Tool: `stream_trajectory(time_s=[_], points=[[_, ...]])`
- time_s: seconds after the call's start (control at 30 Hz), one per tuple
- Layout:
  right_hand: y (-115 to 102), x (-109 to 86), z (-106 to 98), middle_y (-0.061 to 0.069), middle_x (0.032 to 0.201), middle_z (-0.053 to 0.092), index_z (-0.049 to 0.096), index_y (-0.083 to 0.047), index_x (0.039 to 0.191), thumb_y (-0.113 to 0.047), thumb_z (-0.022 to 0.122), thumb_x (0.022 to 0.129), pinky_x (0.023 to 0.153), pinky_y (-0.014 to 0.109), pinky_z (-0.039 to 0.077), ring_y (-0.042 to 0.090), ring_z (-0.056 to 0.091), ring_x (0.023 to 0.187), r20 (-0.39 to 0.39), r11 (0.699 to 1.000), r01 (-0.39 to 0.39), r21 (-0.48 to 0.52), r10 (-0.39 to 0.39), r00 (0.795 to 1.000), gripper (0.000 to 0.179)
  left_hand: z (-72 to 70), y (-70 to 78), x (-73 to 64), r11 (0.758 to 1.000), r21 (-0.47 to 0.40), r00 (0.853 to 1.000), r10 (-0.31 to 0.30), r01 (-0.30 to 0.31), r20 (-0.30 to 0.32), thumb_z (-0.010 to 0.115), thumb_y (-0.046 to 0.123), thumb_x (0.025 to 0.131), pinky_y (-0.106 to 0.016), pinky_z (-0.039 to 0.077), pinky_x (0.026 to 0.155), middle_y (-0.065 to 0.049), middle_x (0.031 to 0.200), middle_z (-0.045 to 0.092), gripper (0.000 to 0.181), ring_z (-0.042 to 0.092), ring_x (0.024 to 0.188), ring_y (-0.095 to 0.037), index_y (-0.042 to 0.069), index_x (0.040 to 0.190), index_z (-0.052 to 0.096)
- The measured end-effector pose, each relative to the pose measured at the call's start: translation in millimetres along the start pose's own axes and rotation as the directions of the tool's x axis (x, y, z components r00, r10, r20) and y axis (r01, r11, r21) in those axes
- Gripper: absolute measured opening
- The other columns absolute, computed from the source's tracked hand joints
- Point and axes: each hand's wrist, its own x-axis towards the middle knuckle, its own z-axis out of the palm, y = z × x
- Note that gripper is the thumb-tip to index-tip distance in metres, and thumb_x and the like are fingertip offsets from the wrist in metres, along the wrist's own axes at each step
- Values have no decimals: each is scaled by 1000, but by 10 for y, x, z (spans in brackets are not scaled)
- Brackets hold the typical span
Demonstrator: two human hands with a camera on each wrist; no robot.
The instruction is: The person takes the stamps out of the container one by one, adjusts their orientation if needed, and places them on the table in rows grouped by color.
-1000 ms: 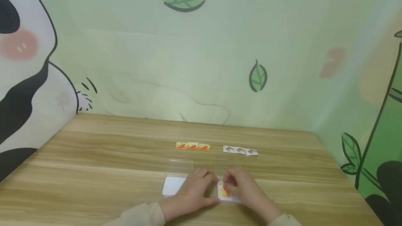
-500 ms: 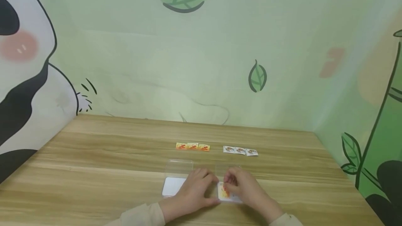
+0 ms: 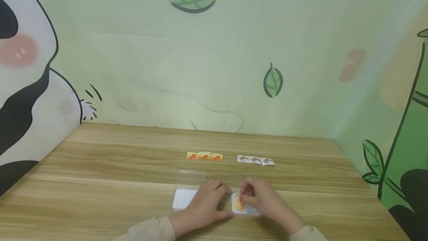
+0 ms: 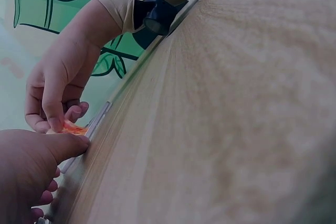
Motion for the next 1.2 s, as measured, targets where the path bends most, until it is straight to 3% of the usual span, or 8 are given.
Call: stream_trajectory(time_s=[0.33, 0.63, 0.9, 1.2], points=[[-11, -10, -74, -2, 74, 55, 58, -5, 86, -7, 65, 83, 57, 18, 44, 0, 48, 66, 33, 997, -23, 79, 21, 999, 8, -9, 7, 2, 1000, 4, 1000, -3, 3, -2, 73, 53, 77, -27, 41, 91, 6, 108, 56, 49, 50, 102, -11, 19, 111, 64], [-27, -18, -177, 3, 76, 55, 57, 3, 90, -7, 62, 88, 51, 19, 45, 2, 50, 61, 59, 976, -47, 215, 35, 998, 11, -6, 4, 0, 1000, 2, 1000, -3, 3, -5, 74, 53, 76, -28, 41, 89, 5, 108, 57, 51, 50, 103, -12, 19, 112, 63], [-13, -27, -231, 3, 76, 55, 55, 6, 93, -8, 61, 90, 45, 19, 43, 4, 51, 60, 46, 963, -84, 256, 75, 996, 16, 9, 6, 6, 1000, -6, 1000, -7, 7, -6, 75, 51, 76, -30, 41, 92, 4, 109, 57, 51, 50, 104, -13, 18, 112, 64], [-24, -40, -280, 7, 80, 58, 56, 6, 95, -9, 62, 90, 48, 23, 45, 3, 51, 64, 16, 966, -89, 243, 88, 996, 17, 6, 8, 9, 1000, -5, 1000, -9, 9, 1, 75, 51, 76, -31, 42, 94, 3, 109, 58, 50, 51, 105, -14, 18, 113, 64]])
